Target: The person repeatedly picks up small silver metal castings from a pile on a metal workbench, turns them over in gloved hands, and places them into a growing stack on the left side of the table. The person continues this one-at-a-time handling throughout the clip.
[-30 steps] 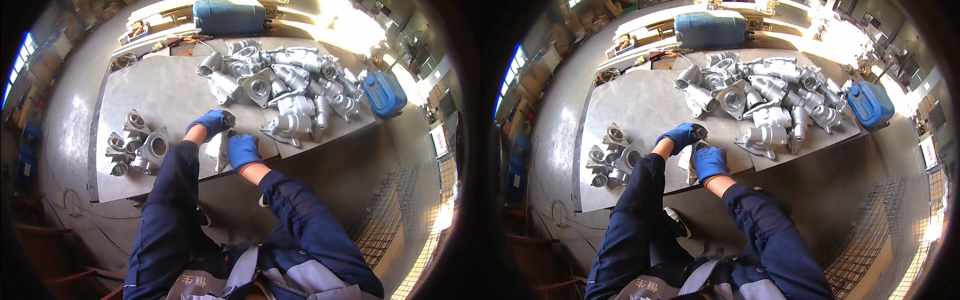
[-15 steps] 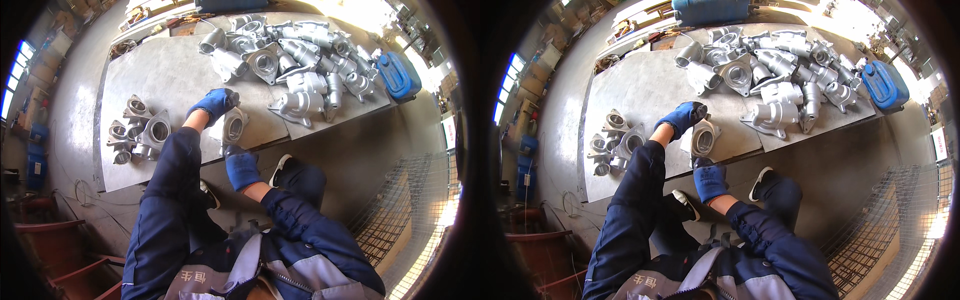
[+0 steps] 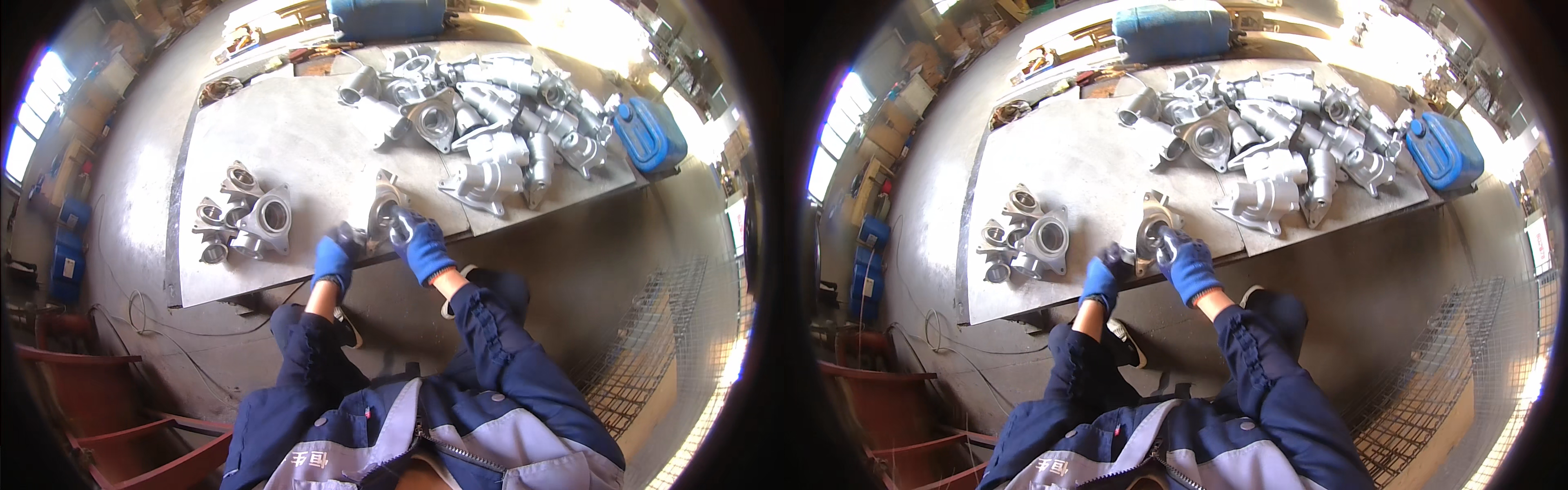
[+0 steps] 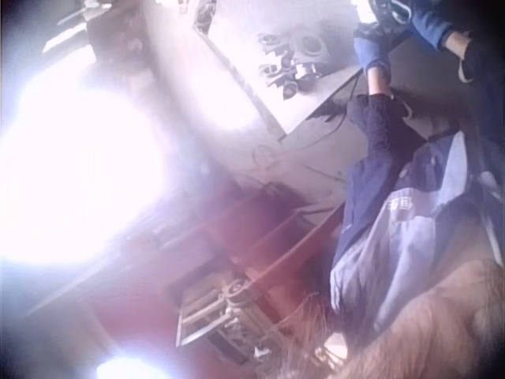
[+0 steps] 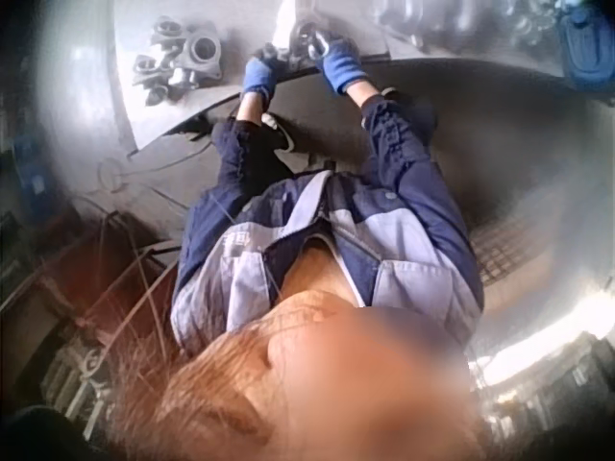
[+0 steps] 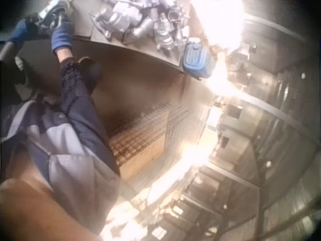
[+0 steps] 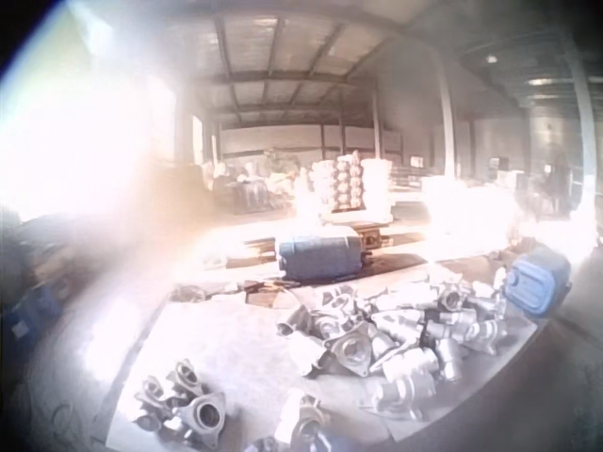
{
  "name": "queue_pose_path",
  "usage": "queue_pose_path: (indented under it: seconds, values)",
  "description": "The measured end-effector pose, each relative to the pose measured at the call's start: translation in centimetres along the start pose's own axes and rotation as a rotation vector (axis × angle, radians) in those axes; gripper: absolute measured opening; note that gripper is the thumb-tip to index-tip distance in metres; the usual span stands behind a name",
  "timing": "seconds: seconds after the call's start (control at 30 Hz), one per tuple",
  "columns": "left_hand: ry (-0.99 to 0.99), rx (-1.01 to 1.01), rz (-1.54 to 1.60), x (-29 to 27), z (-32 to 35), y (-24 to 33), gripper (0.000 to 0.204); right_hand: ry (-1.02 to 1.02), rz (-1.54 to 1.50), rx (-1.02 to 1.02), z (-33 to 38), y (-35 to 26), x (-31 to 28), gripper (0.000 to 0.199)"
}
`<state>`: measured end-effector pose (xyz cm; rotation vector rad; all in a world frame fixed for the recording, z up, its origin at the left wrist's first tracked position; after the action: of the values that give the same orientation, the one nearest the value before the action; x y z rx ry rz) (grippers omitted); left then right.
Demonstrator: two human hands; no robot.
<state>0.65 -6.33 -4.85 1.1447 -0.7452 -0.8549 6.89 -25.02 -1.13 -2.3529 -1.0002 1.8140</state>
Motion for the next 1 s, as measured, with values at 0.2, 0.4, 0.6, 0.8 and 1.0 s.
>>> queue_pose_path:
  seconds: [0.2,0.4,0.6,0.8,1.0]
  values:
    - [-0.141,-0.033,0.303,0.1,-1.0,-2.1,0.059,-0.271,-0.236,0.082,-3.0,-3.9,1.6,0.026]
    - [-0.149,0.005,0.205,0.7,2.3,11.2,0.055,-0.455,-0.716,0.468,-7.5,-6.5,-2.0,0.031]
    - [0.053,0.841,-0.380,1.1,-3.4,11.9,0.024,-0.553,-1.060,0.744,-8.9,-4.7,-2.2,0.020]
    - [-0.301,0.537,-0.175,1.9,-5.8,8.8,0.036,-0.189,-0.437,0.086,-6.2,-1.8,-1.9,0.020]
    - [-0.375,0.395,-0.096,1.9,-6.0,9.3,0.041,0.063,0.419,-0.289,-7.7,-1.8,-4.7,0.016]
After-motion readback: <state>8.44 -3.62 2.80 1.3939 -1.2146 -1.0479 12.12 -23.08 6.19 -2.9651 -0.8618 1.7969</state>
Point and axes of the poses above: each hand's wrist, its own z-axis away from the middle knuckle, its own x-axis out of the palm, y = z × x, the point moved 1 cm from there along -z, towards the middle knuckle, and after that the axes turned 15 degrees about z, right-handed, at the moved point
